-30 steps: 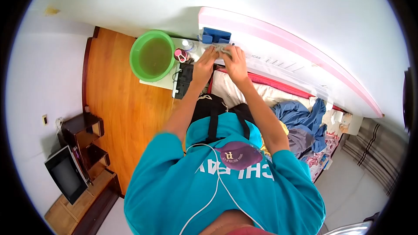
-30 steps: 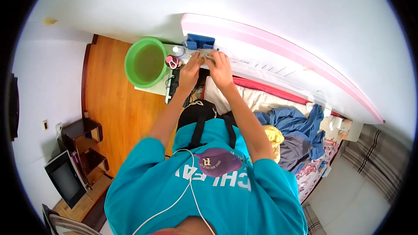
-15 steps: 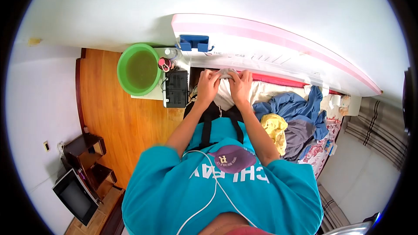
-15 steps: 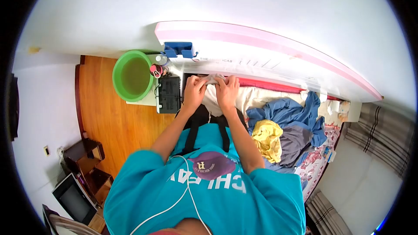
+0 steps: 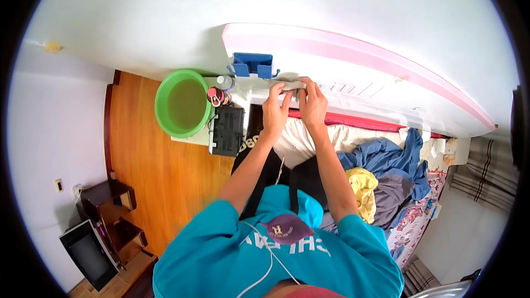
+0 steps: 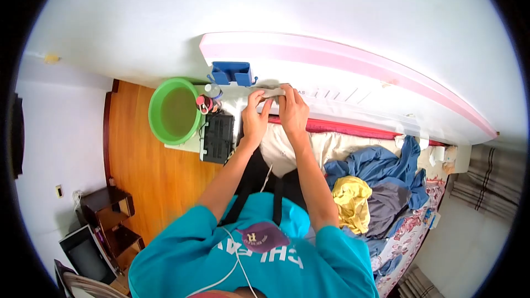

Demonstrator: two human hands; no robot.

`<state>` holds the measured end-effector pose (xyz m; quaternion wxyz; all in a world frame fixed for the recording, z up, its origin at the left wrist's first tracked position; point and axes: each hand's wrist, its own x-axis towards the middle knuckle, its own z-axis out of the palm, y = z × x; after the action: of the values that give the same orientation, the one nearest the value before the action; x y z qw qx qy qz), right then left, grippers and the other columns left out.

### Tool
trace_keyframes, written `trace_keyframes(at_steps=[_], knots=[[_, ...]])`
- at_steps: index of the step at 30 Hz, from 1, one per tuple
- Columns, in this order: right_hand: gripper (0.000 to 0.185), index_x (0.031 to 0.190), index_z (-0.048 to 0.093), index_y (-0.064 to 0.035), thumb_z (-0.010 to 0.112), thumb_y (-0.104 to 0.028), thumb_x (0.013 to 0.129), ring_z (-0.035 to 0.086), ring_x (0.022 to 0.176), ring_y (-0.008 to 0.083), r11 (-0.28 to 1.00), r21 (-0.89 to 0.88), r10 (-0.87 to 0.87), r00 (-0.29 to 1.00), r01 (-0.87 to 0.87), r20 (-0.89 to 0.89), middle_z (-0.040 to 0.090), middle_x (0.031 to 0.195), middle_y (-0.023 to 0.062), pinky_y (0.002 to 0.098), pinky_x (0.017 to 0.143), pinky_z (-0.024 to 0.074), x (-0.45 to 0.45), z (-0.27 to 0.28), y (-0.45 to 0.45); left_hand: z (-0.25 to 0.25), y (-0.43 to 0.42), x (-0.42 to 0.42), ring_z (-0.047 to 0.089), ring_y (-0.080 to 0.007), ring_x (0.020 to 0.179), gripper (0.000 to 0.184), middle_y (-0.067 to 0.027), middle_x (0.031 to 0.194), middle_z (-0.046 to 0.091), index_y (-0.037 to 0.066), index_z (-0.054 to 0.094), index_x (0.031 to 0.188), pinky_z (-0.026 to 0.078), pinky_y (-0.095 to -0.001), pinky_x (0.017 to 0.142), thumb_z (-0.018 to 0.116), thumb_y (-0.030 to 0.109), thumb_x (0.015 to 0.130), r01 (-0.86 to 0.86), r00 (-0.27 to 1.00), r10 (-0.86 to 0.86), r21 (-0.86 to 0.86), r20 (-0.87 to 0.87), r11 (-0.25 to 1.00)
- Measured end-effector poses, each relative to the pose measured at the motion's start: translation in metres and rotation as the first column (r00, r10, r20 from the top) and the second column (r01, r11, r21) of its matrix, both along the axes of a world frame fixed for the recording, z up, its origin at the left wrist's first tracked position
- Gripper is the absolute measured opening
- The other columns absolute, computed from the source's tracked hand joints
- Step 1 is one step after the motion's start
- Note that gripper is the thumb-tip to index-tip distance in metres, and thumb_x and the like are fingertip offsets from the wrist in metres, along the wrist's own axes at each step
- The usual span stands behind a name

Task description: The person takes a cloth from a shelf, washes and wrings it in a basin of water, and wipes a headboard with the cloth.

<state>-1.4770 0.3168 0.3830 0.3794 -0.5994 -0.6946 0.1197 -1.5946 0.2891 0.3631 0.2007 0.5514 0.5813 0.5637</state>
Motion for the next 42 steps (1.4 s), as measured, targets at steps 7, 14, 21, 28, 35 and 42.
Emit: trace_keyframes(at_steps=[7, 14, 21, 28, 35, 42], knots=[[0.04, 0.123, 0.061, -0.0007, 0.068, 0.005, 0.085, 0.057, 0.071, 0.0274, 0.967, 0.239, 0.13, 0.975, -0.084, -0.183, 0.055, 0.085, 0.0124, 0.0381, 0.064, 0.0485, -0.011, -0.037, 0.002, -0.033, 0.004, -0.01, 0.058, -0.0432, 0.114, 0.049, -0.0269, 0.122, 0.059, -0.002, 0.049, 0.137, 0.049, -0.0458, 0.096, 0.065, -0.001, 0.091, 0.168, 0.971, -0.146, 0.104, -0.19, 0.98], [0.041, 0.123, 0.058, -0.0001, 0.064, 0.013, 0.084, 0.057, 0.069, 0.0237, 0.864, 0.503, 0.075, 0.984, 0.017, -0.162, 0.056, 0.089, 0.0124, 0.0348, 0.065, 0.0488, -0.017, -0.009, 0.041, -0.028, 0.032, -0.005, 0.059, -0.0432, 0.107, 0.075, -0.0281, 0.122, 0.057, -0.007, 0.032, 0.153, 0.051, -0.0477, 0.091, 0.061, -0.009, 0.084, 0.308, 0.881, -0.192, 0.215, -0.433, 0.927], [0.019, 0.099, 0.066, 0.0008, 0.068, 0.012, 0.083, 0.055, 0.065, 0.0219, 0.824, 0.564, 0.031, 0.99, 0.053, -0.137, 0.054, 0.078, 0.0103, 0.0323, 0.056, 0.0456, -0.026, 0.014, 0.053, -0.012, 0.051, 0.008, 0.06, -0.0397, 0.098, 0.057, -0.0269, 0.108, 0.061, -0.017, 0.048, 0.135, 0.052, -0.0448, 0.086, 0.064, 0.0, 0.083, 0.19, 0.786, 0.047, 0.314, -0.616, 0.93], [0.017, 0.097, 0.069, 0.0026, 0.071, 0.009, 0.082, 0.054, 0.066, 0.0251, 0.876, 0.477, 0.125, 0.99, -0.076, -0.072, 0.053, 0.076, 0.0103, 0.0351, 0.056, 0.0447, -0.02, -0.058, 0.017, -0.092, 0.01, -0.001, 0.06, -0.0453, 0.104, 0.046, -0.0329, 0.119, 0.059, -0.016, 0.054, 0.126, 0.051, -0.0484, 0.09, 0.063, 0.002, 0.085, 0.209, 0.767, -0.174, -0.017, -0.618, 0.978], [0.018, 0.1, 0.071, 0.0022, 0.071, 0.009, 0.083, 0.055, 0.066, 0.0246, 0.852, 0.512, 0.005, 0.976, 0.111, -0.219, 0.055, 0.08, 0.0104, 0.0341, 0.056, 0.0453, -0.036, 0.014, 0.046, -0.022, 0.044, 0.009, 0.06, -0.0437, 0.104, 0.06, -0.0312, 0.121, 0.06, -0.016, 0.049, 0.136, 0.05, -0.0476, 0.09, 0.067, 0.007, 0.084, 0.205, 0.825, -0.068, 0.185, -0.561, 0.961], [0.014, 0.096, 0.071, 0.0003, 0.072, 0.007, 0.084, 0.056, 0.063, 0.0234, 0.878, 0.478, 0.058, 0.993, -0.003, -0.102, 0.054, 0.078, 0.0091, 0.034, 0.054, 0.0455, -0.026, -0.057, 0.021, -0.098, 0.022, -0.007, 0.059, -0.046, 0.111, 0.053, -0.0295, 0.123, 0.06, -0.014, 0.054, 0.131, 0.049, -0.0495, 0.097, 0.065, 0.006, 0.084, 0.203, 0.804, -0.112, 0.093, -0.584, 0.975]])
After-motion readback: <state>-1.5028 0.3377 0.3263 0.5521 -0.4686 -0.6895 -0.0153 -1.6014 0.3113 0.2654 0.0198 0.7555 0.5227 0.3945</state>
